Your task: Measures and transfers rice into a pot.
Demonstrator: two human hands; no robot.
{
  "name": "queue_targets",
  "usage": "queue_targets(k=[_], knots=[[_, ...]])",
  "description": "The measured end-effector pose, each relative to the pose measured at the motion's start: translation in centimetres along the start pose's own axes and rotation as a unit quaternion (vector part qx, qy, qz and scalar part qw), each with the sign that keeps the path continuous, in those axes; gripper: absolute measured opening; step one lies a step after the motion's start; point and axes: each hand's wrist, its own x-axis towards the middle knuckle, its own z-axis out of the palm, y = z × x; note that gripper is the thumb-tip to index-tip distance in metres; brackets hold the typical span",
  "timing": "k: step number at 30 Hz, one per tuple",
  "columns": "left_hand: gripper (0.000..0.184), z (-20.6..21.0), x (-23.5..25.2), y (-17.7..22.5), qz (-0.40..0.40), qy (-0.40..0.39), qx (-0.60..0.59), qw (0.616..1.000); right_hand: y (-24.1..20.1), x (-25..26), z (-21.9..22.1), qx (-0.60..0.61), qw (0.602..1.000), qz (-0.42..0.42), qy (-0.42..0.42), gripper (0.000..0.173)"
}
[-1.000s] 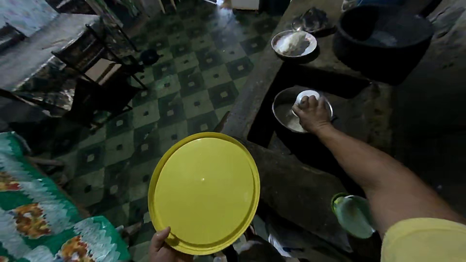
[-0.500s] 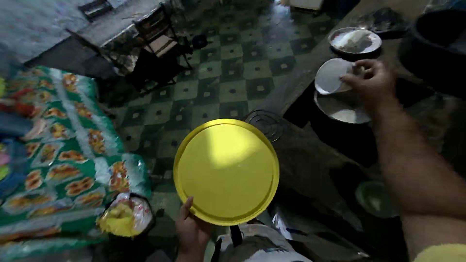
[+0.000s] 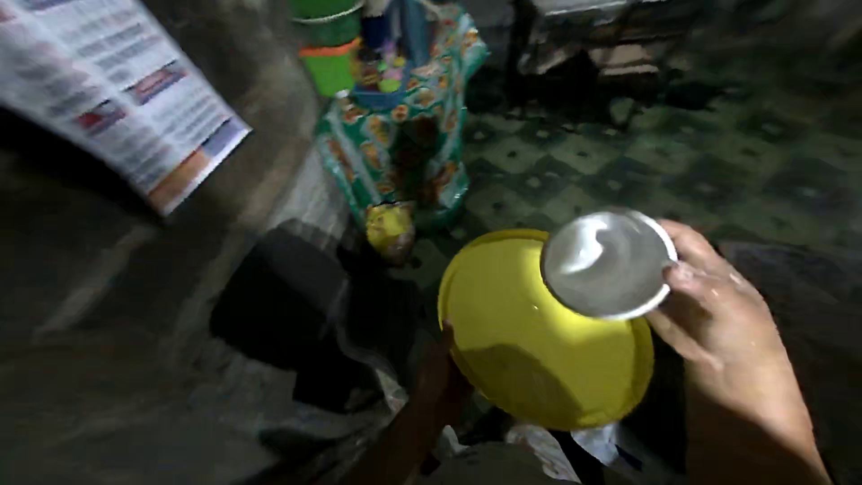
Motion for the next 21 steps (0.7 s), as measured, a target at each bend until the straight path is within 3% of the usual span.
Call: queue_targets(k=[3,6,7,9,11,13,15,18,21], knots=[[0.053,-4.2,-4.2,-0.5,0.082,-0.036,-0.028,0.996,-0.2,-1.7,3.6,0.050,0.992,-0.009,-0.118,0.042],[0.057,-8.0,-8.8,-2.6,0.179,-0.091,-0.061,0.978,-0.6,-4.2,5.4,0.117,0.983,0.008,-0.140,0.045],[0.059,-8.8,-10.6,-3.4,0.186,-0.093,-0.088,0.974,-0.9,-5.4,6.0,0.112,0.987,0.013,-0.112,0.051],[0.061,-9.9,-14.6,-5.4,0.201,-0.079,-0.126,0.968,-1.8,-7.9,7.6,0.020,0.995,-0.010,-0.096,0.077],[0.061,-10.7,-19.1,-8.1,0.227,-0.037,-0.147,0.962,-2.5,-9.6,8.9,-0.043,0.984,0.005,-0.170,0.091],[0.060,-11.3,-23.4,-10.8,0.260,0.021,-0.168,0.951,-4.2,-11.6,13.6,0.006,0.969,0.082,-0.231,0.070],[0.061,-12.1,-27.7,-13.1,0.294,0.081,-0.186,0.934,-5.1,-14.5,17.7,0.065,0.933,0.095,-0.341,0.045],[0.062,-12.8,-34.4,-16.4,0.340,0.174,-0.220,0.898,-2.6,-16.9,19.1,0.085,0.818,-0.022,-0.569,0.052],[0.062,-14.6,-40.8,-19.7,0.415,0.228,-0.250,0.844,-2.9,-20.5,25.1,0.121,0.743,-0.046,-0.656,0.060]])
